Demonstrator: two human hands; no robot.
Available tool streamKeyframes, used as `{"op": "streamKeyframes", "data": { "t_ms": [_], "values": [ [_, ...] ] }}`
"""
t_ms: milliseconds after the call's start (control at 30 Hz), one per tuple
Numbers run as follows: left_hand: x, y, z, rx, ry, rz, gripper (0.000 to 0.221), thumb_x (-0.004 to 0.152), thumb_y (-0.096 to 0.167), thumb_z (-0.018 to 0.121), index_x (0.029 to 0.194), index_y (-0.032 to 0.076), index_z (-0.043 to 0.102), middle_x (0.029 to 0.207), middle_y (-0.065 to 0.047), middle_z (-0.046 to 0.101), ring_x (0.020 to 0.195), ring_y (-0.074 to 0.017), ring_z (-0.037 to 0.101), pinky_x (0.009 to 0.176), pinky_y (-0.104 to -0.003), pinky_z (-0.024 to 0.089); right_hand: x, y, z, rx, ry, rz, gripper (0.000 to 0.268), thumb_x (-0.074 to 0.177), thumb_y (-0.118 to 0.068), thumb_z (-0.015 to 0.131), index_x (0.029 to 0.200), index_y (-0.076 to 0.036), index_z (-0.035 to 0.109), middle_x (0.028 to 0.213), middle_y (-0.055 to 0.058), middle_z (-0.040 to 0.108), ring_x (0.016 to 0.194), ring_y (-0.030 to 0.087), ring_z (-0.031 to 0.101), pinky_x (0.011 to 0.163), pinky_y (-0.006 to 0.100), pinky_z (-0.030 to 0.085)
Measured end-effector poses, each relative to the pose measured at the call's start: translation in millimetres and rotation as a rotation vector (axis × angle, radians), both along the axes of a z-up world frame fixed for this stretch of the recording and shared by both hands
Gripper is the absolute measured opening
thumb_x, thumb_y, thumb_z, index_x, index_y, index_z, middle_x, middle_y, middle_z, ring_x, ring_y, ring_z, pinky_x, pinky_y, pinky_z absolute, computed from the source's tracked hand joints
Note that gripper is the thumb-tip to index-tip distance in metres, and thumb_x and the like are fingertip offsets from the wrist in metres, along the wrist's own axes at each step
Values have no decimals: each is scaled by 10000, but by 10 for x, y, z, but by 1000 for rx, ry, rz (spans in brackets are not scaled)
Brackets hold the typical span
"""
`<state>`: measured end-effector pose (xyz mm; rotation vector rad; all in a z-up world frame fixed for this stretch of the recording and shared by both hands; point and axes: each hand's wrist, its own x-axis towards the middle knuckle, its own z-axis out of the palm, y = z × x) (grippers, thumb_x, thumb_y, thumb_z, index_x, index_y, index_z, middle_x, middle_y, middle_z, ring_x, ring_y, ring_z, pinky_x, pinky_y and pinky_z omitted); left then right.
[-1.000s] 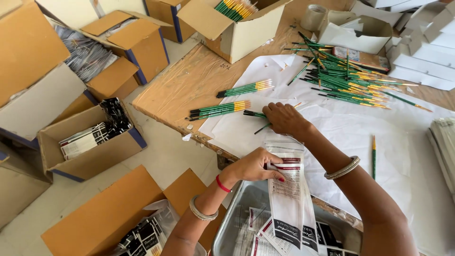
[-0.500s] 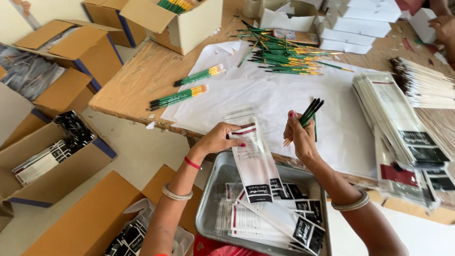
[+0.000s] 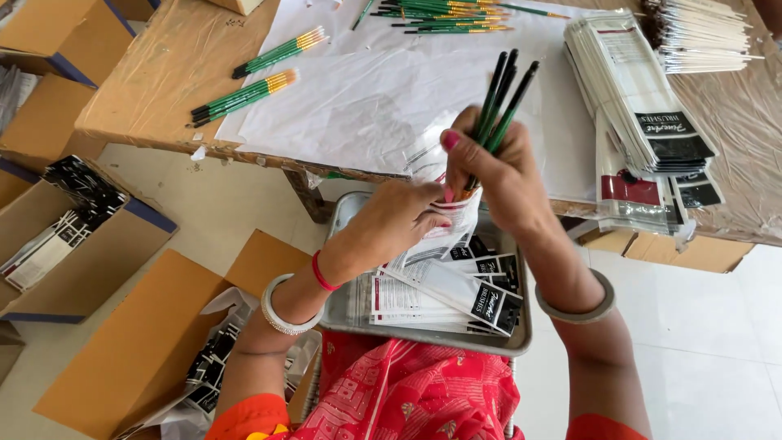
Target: The person sorts green-handled paintbrushes by hand, gathers them into bundles, and places them into plastic sleeves before packing them into a cardboard box.
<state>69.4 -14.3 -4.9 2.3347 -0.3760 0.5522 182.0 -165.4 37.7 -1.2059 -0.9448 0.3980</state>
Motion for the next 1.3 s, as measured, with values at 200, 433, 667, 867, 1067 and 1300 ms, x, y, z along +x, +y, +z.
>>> {"op": "streamKeyframes", "data": {
  "t_ms": [200, 433, 667, 867, 1067, 1300],
  "values": [
    [19, -17, 46, -26, -5, -36, 216, 898, 195, 764, 958, 10, 669, 767, -179, 677, 663, -334, 672, 606, -444, 481, -115, -345, 723, 152, -435, -118, 530, 1127, -436, 517, 1347, 42, 577, 1244, 179, 696, 1231, 253, 680, 1126, 387, 532],
    [-50, 102, 118, -56, -174, 45, 281, 912, 202, 802, 902, 12, 595, 698, -174, 613, 621, -322, 608, 571, -409, 461, -249, -509, -280, -167, -621, -409, 431, 954, -360, 720, 1129, 23, 633, 1016, 130, 719, 915, 215, 703, 851, 345, 588],
    [-45, 268, -21, -327, -185, 105, 259, 888, 147, 853, 838, 26, 629, 715, -128, 671, 588, -189, 546, 556, -316, 464, -93, -365, -1190, -387, -66, -173, 417, 829, -116, 814, 1188, 24, 655, 967, 54, 787, 816, 76, 675, 727, 240, 555],
    [-276, 638, 105, -137, 5, 61, 278, 863, 81, 820, 1095, 15, 682, 924, -155, 754, 716, -240, 711, 621, -337, 528, 372, -612, -1489, -639, -16, -33, 280, 800, -106, 857, 1025, 40, 777, 874, 148, 827, 705, 174, 694, 634, 327, 572],
    [-413, 925, 59, -218, -238, 167, 486, 887, -66, 723, 1353, 36, 626, 1302, -154, 725, 1199, -249, 710, 988, -298, 581, 249, -362, -1516, -1024, -676, 77, 544, 715, -218, 877, 1224, -98, 729, 1210, 102, 746, 979, 235, 711, 835, 378, 555],
    [-304, 723, -244, -467, -242, -21, 375, 980, -75, 743, 1335, 34, 689, 1205, -108, 778, 1137, -145, 741, 1000, -324, 616, -5, 449, -719, -177, -359, -113, 391, 974, -351, 692, 1115, 13, 688, 1043, 98, 728, 958, 166, 695, 822, 308, 591]
  ]
}}
